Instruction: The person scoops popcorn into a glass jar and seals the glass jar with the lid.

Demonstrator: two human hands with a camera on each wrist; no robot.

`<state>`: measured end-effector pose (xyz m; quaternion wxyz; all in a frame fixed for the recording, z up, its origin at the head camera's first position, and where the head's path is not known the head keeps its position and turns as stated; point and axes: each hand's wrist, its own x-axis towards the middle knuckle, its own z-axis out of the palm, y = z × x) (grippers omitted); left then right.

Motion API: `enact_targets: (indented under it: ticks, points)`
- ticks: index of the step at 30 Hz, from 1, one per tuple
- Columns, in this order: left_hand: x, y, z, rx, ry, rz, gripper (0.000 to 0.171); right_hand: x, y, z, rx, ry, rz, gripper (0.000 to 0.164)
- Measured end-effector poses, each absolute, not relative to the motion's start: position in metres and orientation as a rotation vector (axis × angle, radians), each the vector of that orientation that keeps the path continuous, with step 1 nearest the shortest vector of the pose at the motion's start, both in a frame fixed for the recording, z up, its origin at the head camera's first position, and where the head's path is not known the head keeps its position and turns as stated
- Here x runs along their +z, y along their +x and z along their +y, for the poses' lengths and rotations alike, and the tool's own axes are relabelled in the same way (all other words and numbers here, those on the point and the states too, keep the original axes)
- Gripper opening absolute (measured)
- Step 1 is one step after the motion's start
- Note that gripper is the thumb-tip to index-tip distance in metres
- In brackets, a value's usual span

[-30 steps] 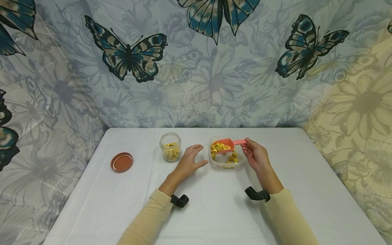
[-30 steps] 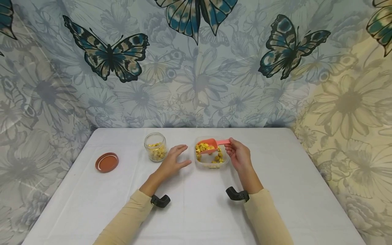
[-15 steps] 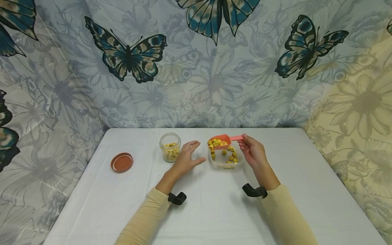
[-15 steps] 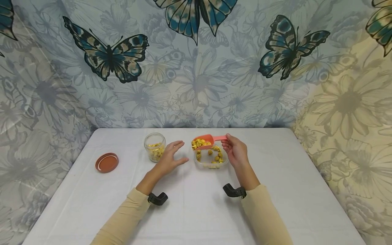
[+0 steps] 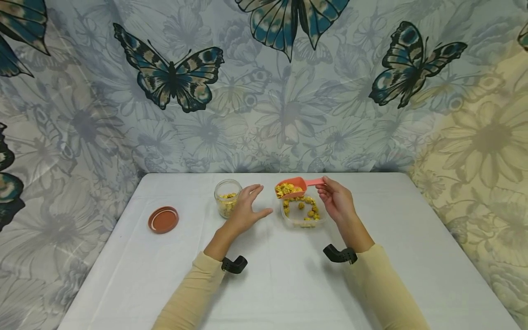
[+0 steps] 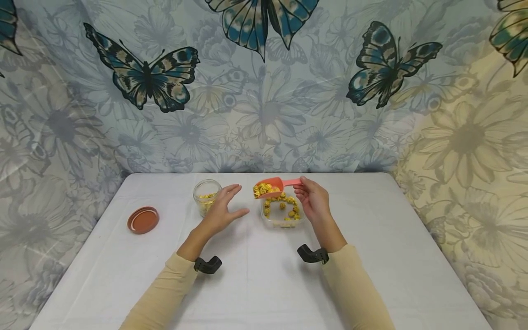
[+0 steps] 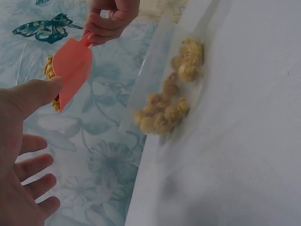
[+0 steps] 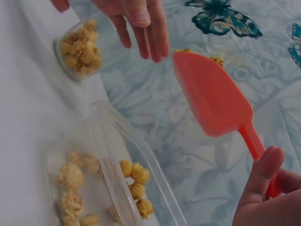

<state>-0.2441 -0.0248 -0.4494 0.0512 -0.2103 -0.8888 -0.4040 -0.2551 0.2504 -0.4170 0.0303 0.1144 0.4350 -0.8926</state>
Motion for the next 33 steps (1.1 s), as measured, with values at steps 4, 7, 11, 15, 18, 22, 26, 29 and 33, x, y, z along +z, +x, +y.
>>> enact_targets:
  ticks: [4, 7, 11, 15, 18, 22, 26, 29, 33]
  points:
    - [-0.446, -0.244, -0.027, -1.220, -0.609, -2.713, 0.073, -0.416, -0.257, 0.246, -2.746, 0.347, 1.354, 0.028]
    - [-0.444, -0.244, -0.029, -1.217, -0.605, -2.713, 0.074, -0.415, -0.259, 0.242, -2.742, 0.338, 1.367, 0.027]
    - [-0.439, -0.244, -0.031, -1.199, -0.622, -2.687, 0.074, -0.413, -0.262, 0.238, -2.743, 0.318, 1.351, 0.026]
    - [-0.435, -0.245, -0.034, -1.198, -0.601, -2.674, 0.076, -0.411, -0.264, 0.234, -2.749, 0.311, 1.347, 0.026]
    - [-0.433, -0.245, -0.036, -1.195, -0.578, -2.680, 0.077, -0.411, -0.265, 0.232, -2.748, 0.301, 1.354, 0.029]
    - [-0.432, -0.244, -0.040, -1.169, -0.565, -2.687, 0.078, -0.412, -0.267, 0.230, -2.746, 0.266, 1.341, 0.031]
    - [-0.430, -0.244, -0.043, -1.143, -0.552, -2.682, 0.079, -0.411, -0.268, 0.227, -2.748, 0.269, 1.350, 0.028]
    - [-0.428, -0.244, -0.046, -1.134, -0.542, -2.673, 0.078, -0.411, -0.269, 0.224, -2.741, 0.282, 1.370, 0.026]
    - [-0.427, -0.243, -0.050, -1.118, -0.528, -2.665, 0.078, -0.411, -0.270, 0.221, -2.726, 0.283, 1.387, 0.025]
